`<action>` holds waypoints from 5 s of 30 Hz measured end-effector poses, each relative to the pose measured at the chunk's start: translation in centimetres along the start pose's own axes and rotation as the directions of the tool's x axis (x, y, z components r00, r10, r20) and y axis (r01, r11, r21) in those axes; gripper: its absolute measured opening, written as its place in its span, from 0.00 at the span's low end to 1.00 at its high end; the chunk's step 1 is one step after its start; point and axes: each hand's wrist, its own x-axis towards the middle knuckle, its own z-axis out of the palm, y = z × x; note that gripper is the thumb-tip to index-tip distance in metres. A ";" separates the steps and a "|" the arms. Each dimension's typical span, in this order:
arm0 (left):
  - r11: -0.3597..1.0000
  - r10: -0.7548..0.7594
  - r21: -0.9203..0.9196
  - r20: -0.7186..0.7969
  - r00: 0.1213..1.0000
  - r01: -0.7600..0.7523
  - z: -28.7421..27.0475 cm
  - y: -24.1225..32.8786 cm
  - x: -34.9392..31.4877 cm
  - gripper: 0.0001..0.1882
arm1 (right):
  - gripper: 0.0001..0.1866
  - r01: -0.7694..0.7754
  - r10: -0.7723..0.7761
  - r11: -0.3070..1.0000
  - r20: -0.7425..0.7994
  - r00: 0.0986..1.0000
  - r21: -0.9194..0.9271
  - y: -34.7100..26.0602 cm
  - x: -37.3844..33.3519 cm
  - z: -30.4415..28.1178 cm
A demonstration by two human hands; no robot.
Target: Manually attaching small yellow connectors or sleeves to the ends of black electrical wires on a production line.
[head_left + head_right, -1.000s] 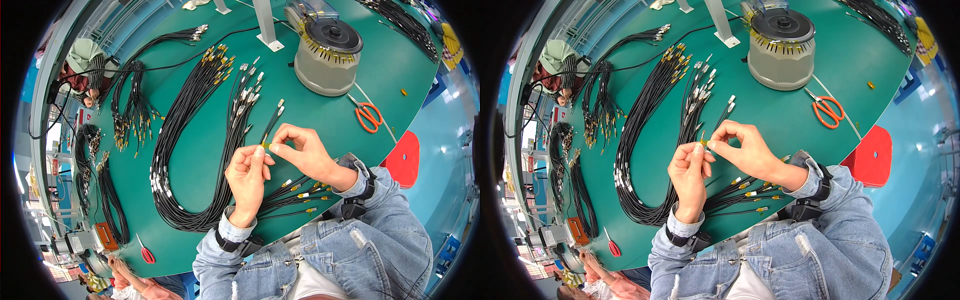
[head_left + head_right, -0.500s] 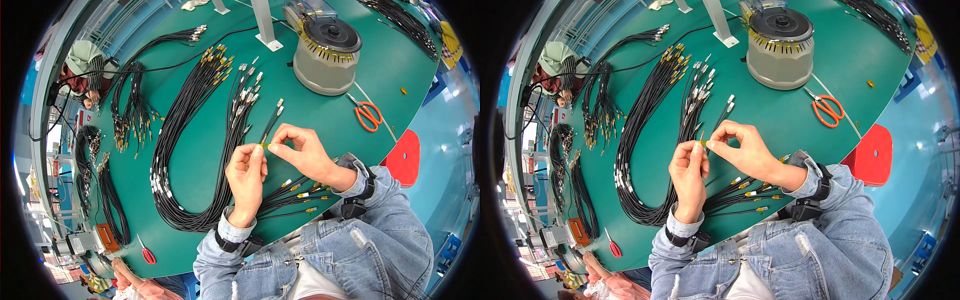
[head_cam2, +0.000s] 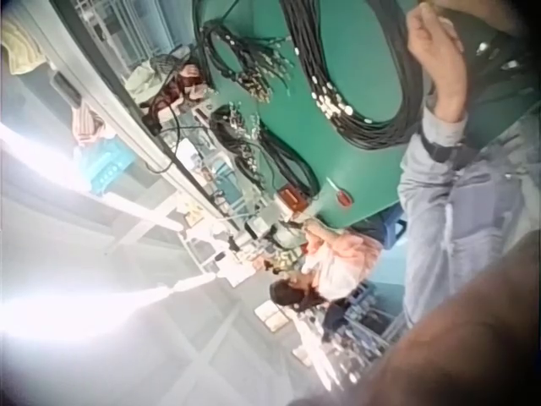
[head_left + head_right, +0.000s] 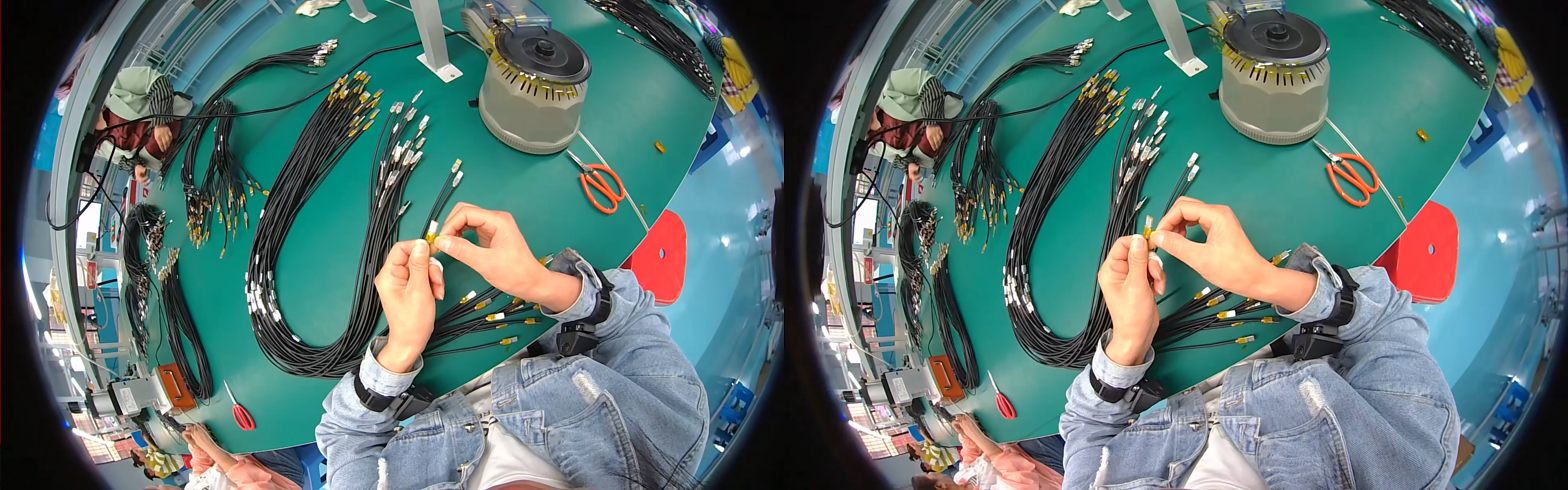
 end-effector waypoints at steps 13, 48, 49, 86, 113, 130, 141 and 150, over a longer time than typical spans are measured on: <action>1.000 0.007 0.003 0.055 0.998 -0.008 -0.3 0.1 -0.1 0.12 | 0.05 0.073 -0.074 0.996 0.037 0.997 0.042 0.0 0.1 0.1; 0.987 -0.159 0.017 0.262 0.952 0.161 -1.0 -0.4 0.9 0.13 | 0.08 -0.073 0.052 0.979 0.112 0.992 0.189 0.5 1.0 -0.9; 0.990 -0.125 0.094 0.235 0.964 0.105 -0.9 -0.5 0.9 0.12 | 0.08 -0.077 0.057 0.974 0.102 0.993 0.211 0.0 1.1 -1.2; -0.006 0.373 0.928 0.347 0.861 -0.371 -2.5 -1.9 2.8 0.07 | 0.05 0.232 -0.178 0.955 -0.272 0.946 0.184 -2.5 2.8 -7.5; 0.999 -0.016 0.037 0.193 0.981 0.009 1.8 2.1 2.8 0.08 | 0.05 0.181 -0.181 0.983 0.009 0.984 -0.042 -1.6 1.0 -3.2; 0.996 0.020 0.081 0.177 0.984 -0.035 2.2 1.8 2.4 0.07 | 0.06 0.235 -0.237 0.966 -0.013 0.971 -0.105 -1.8 0.9 -3.1; 0.995 0.028 0.094 0.162 0.986 -0.044 2.7 2.1 2.1 0.07 | 0.05 0.224 -0.229 0.969 -0.036 0.973 -0.102 -1.9 0.8 -3.0; 0.998 -0.060 -0.004 0.102 0.993 0.061 2.5 2.4 2.4 0.11 | 0.04 0.164 -0.164 0.981 0.012 0.986 -0.104 -2.2 0.8 -2.9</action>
